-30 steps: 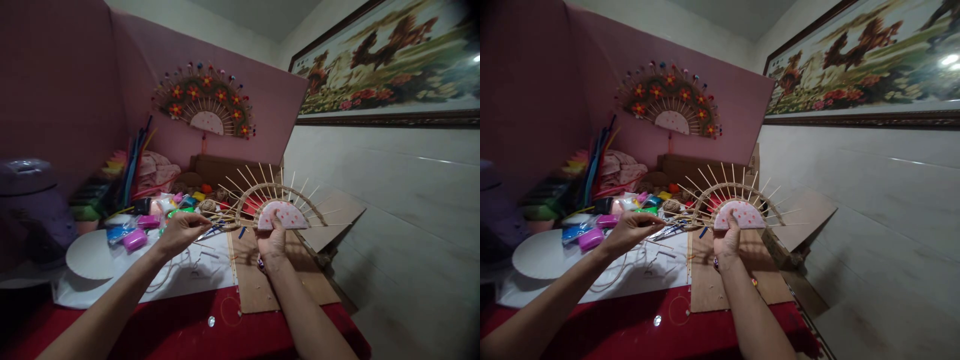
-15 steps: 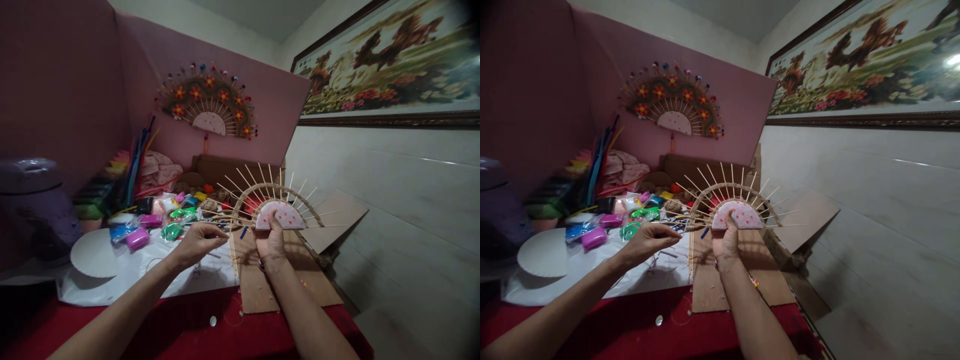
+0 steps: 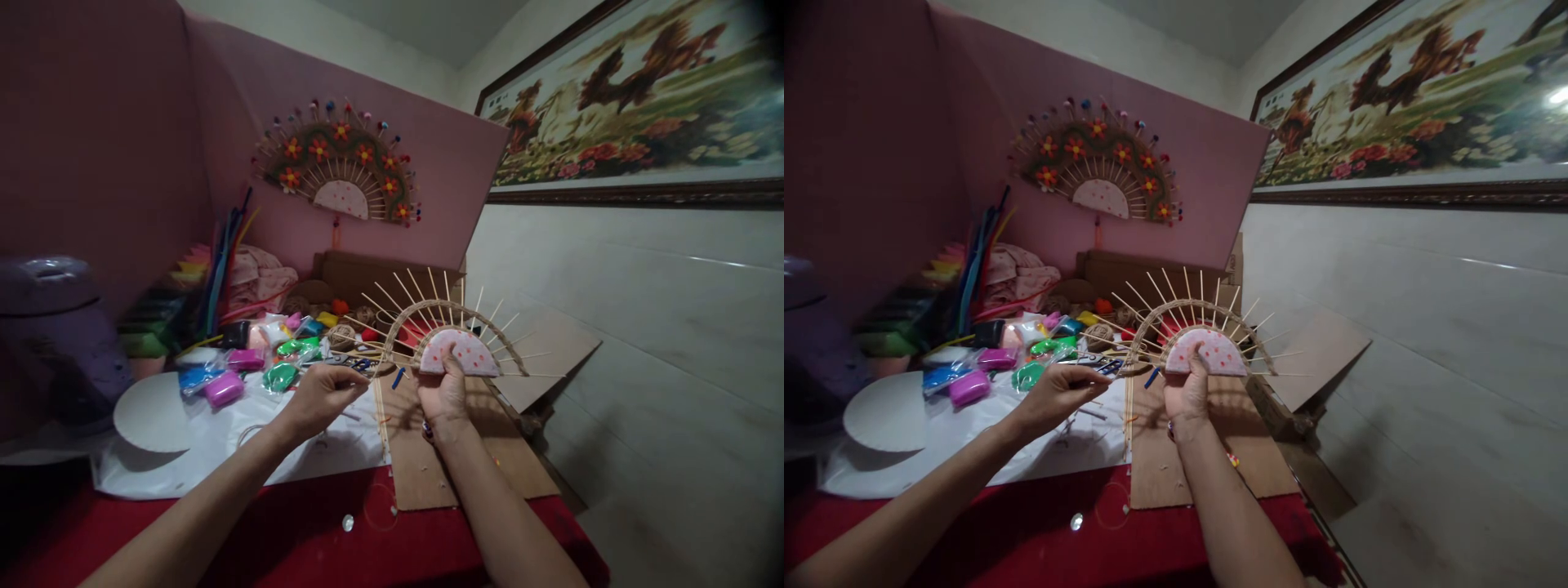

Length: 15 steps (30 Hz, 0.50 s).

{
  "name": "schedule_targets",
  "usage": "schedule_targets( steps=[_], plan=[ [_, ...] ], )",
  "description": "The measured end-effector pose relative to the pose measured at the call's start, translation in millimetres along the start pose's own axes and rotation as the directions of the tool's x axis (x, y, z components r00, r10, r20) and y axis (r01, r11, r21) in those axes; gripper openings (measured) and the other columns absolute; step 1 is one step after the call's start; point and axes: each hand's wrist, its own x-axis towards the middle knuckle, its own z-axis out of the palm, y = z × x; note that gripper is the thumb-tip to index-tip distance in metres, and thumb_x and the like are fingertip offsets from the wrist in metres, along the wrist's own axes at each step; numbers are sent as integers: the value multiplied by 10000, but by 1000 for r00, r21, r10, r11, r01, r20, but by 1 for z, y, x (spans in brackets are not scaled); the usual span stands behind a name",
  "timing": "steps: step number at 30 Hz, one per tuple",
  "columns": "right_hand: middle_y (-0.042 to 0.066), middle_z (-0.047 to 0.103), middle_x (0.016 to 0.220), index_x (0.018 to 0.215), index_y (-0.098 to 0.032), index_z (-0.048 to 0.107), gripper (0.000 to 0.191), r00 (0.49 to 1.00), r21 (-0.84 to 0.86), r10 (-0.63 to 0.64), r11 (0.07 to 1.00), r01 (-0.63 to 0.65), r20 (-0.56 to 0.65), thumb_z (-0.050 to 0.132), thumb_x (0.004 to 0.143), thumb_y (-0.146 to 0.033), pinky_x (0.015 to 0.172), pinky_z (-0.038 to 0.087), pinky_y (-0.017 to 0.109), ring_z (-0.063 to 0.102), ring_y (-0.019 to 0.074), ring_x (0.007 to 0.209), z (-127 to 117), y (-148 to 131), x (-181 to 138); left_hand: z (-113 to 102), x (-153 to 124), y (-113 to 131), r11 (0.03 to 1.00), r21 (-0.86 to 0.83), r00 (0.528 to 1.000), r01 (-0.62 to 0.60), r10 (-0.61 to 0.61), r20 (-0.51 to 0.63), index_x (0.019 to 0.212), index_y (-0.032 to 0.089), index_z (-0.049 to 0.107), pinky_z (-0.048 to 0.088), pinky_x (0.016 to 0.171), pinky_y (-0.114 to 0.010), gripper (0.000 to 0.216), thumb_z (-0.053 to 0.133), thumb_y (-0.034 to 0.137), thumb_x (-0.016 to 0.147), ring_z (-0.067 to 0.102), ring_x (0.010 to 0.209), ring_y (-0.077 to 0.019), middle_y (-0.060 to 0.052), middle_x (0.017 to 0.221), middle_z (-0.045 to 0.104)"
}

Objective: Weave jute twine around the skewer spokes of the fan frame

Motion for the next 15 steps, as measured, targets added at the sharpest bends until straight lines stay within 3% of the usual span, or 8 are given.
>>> schedule_targets(
  steps=[5, 10, 15],
  plan=[
    [-85, 656, 623, 816, -217, 586, 331, 1000, 5, -24, 1000, 24, -2, 785, 566, -304, 458, 462, 224, 587, 93, 504, -1, 1, 2, 0, -1, -4, 998, 58, 1000, -19, 20, -21, 790, 147, 756, 421, 561, -248, 192, 626, 278, 737, 597, 607, -151, -77, 697, 720],
    [-93, 659, 630, 818, -216, 583, 327, 999, -24, -24, 999, 25, 44, 781, 582, -326, 458, 463, 224, 590, 91, 508, -2, 3, 2, 7, -3, -6, 999, 13, 999, -48, 48, -3, 801, 156, 759, 388, 503, -224, 193, 634, 287, 734, 561, 561, -132, -63, 643, 699],
    [-86, 662, 627, 796, -210, 586, 307, 1000, -4, 7, 1000, -7, 2, 783, 584, -314, 477, 475, 222, 587, 89, 510, 0, 4, -1, 11, -5, -4, 997, -40, 998, -61, 61, 3, 813, 141, 759, 356, 479, -215, 211, 630, 289, 738, 513, 526, -115, -58, 620, 683]
  ],
)
